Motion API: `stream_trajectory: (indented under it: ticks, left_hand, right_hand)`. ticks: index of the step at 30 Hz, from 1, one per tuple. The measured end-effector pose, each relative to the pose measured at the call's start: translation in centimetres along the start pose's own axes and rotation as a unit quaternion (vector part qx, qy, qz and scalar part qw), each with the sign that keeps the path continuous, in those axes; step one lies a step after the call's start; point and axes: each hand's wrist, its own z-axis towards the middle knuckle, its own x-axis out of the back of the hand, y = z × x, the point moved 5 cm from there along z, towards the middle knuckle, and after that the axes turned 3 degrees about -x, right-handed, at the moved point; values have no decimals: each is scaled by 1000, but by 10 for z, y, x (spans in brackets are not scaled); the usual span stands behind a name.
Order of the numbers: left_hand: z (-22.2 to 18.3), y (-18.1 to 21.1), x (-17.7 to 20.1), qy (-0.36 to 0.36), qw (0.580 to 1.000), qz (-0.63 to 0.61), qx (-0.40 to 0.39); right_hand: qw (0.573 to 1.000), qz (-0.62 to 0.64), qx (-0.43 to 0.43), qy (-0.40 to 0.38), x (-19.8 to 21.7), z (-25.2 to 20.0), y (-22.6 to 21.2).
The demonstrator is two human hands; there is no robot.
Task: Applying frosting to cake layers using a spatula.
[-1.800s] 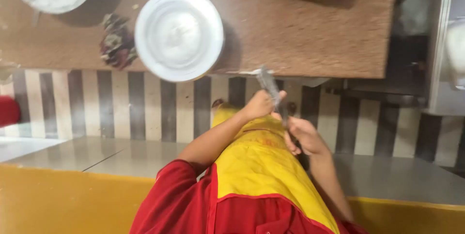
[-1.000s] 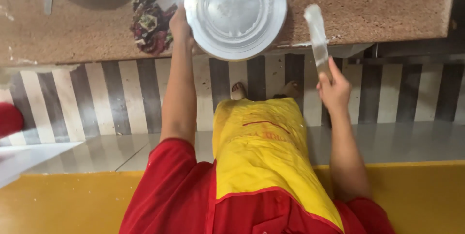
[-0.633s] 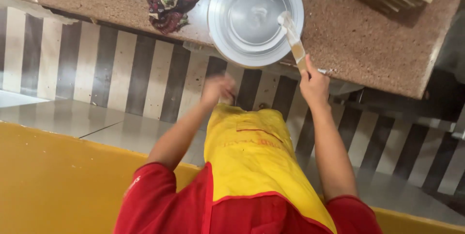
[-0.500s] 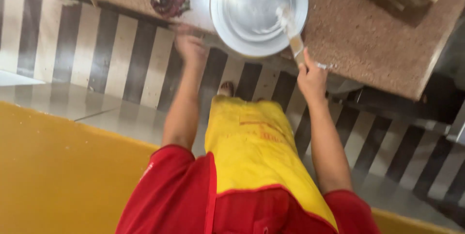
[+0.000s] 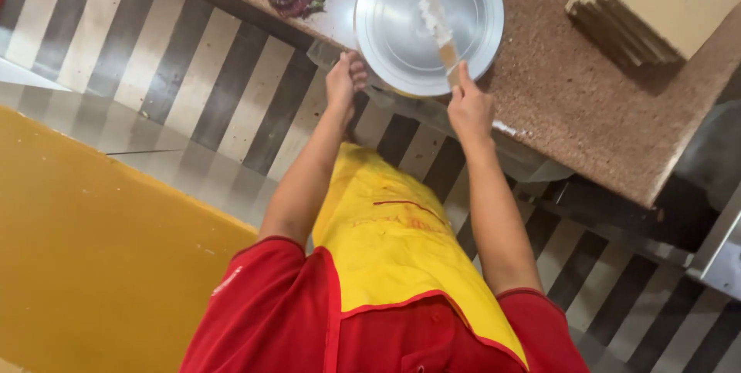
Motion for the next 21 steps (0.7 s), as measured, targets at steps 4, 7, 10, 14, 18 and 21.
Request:
stream_trajectory:
  ticks: [4, 7, 10, 14, 18, 21]
  left_hand:
    - [-3, -6, -56, 33, 973, -223, 47]
    - [3, -7, -62, -57, 960, -270, 33]
    - [-11, -2, -29, -51, 963, -220, 148]
    - [12, 75, 78, -70, 987, 61, -135]
    - [59, 140, 213, -55, 943, 256, -207]
    - [76, 190, 307, 8, 961, 277, -22]
  right_hand:
    - [989, 120, 10, -84, -15, -15, -22]
    - [903, 374, -74, -198, -47, -24, -53]
    - [791, 483, -150, -344, -91, -27, -101]
    - [689, 522, -179, -470, -168, -24, -205]
    - [622, 504, -184, -571, -258, -21, -301]
    - [597, 450, -158, -645, -283, -17, -397]
